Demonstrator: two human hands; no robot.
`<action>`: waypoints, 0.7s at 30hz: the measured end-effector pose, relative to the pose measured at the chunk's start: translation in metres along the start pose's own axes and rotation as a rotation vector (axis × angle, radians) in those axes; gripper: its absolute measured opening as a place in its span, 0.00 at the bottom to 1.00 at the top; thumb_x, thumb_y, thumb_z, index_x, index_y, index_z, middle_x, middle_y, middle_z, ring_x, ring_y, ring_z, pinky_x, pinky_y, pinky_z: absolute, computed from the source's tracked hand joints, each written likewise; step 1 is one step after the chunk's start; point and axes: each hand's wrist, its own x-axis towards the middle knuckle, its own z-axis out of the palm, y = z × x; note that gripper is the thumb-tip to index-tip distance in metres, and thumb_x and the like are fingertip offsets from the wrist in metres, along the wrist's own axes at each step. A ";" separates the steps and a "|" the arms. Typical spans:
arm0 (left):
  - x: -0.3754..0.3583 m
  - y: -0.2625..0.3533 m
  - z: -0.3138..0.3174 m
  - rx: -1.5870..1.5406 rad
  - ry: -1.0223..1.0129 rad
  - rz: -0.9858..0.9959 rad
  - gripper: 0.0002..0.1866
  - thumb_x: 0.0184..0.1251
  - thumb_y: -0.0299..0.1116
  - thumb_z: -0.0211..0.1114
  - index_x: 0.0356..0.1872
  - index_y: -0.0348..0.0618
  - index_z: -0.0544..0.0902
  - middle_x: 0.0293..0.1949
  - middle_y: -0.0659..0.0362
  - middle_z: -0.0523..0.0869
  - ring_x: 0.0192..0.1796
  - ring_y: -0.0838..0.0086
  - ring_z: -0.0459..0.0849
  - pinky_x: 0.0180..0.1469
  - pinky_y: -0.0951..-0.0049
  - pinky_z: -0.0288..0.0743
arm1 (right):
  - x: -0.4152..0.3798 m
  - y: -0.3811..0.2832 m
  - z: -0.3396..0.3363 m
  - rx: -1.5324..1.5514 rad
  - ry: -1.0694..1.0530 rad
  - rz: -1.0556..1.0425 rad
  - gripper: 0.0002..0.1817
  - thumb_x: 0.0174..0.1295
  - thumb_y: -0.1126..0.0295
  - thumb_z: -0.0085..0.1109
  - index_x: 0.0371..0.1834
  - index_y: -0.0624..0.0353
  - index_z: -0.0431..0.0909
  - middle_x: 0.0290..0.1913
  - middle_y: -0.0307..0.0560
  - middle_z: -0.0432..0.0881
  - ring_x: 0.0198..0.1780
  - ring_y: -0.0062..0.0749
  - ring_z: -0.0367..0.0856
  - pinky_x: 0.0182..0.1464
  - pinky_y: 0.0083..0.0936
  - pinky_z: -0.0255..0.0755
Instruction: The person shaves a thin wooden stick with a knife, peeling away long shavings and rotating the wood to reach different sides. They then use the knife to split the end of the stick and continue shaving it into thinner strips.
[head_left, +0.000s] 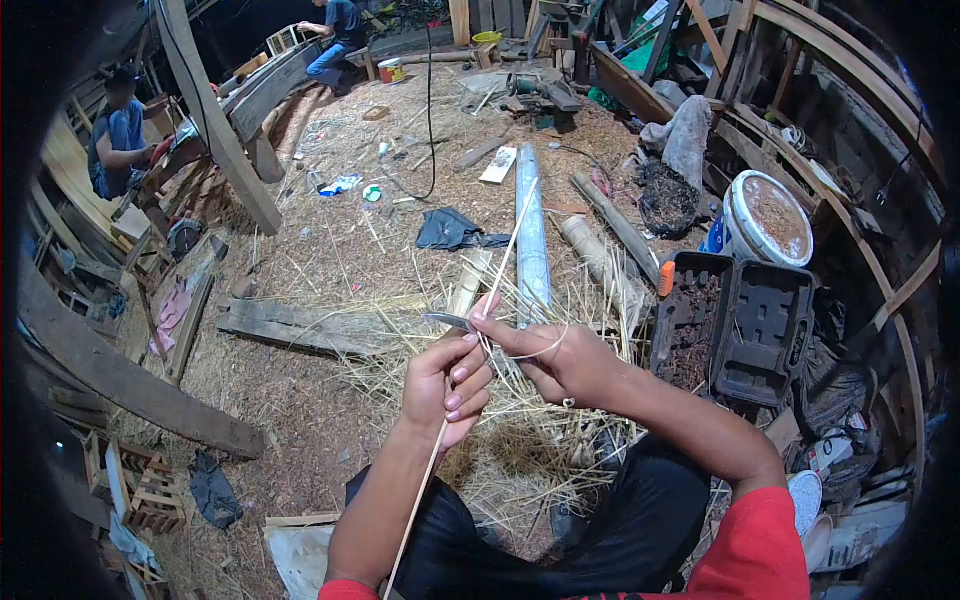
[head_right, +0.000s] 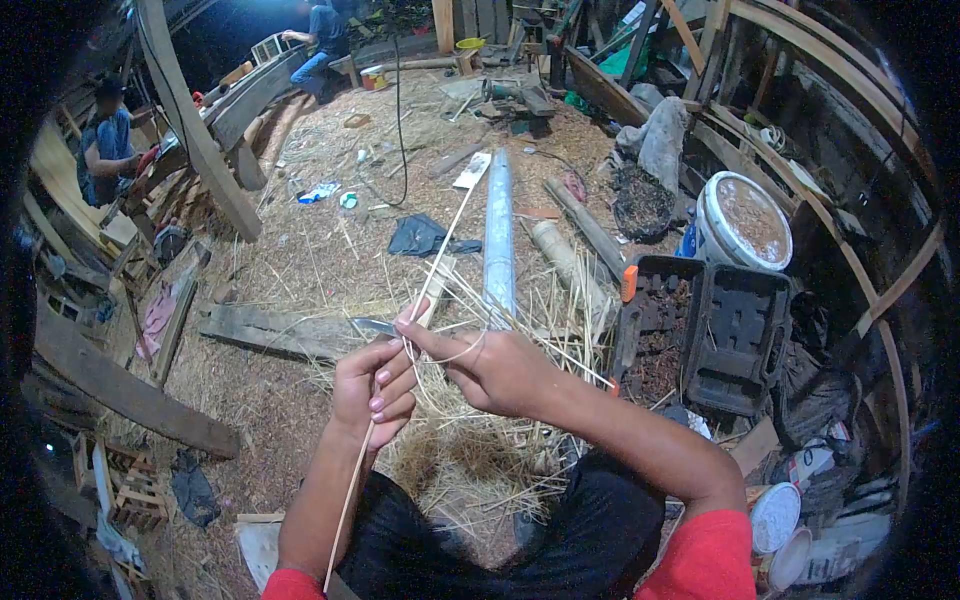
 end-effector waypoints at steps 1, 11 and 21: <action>-0.002 0.000 0.000 0.016 0.007 0.004 0.23 0.75 0.27 0.44 0.69 0.44 0.64 0.18 0.67 0.64 0.11 0.85 0.59 0.09 0.85 0.53 | 0.000 0.000 0.000 -0.022 0.006 0.005 0.41 0.55 0.80 0.56 0.75 0.41 0.62 0.22 0.49 0.74 0.25 0.43 0.79 0.31 0.36 0.74; -0.006 -0.004 -0.002 0.101 0.017 0.027 0.25 0.75 0.27 0.45 0.72 0.41 0.61 0.19 0.68 0.63 0.11 0.86 0.58 0.09 0.86 0.53 | 0.004 0.008 -0.013 -0.172 0.017 0.159 0.40 0.55 0.80 0.54 0.74 0.38 0.64 0.28 0.50 0.80 0.25 0.32 0.81 0.32 0.31 0.75; -0.015 -0.015 0.016 0.249 -0.061 -0.032 0.28 0.74 0.27 0.45 0.74 0.39 0.58 0.18 0.69 0.62 0.11 0.87 0.58 0.09 0.86 0.55 | -0.032 0.164 -0.043 0.546 0.535 0.641 0.26 0.75 0.64 0.44 0.76 0.40 0.59 0.24 0.42 0.77 0.16 0.23 0.69 0.19 0.22 0.65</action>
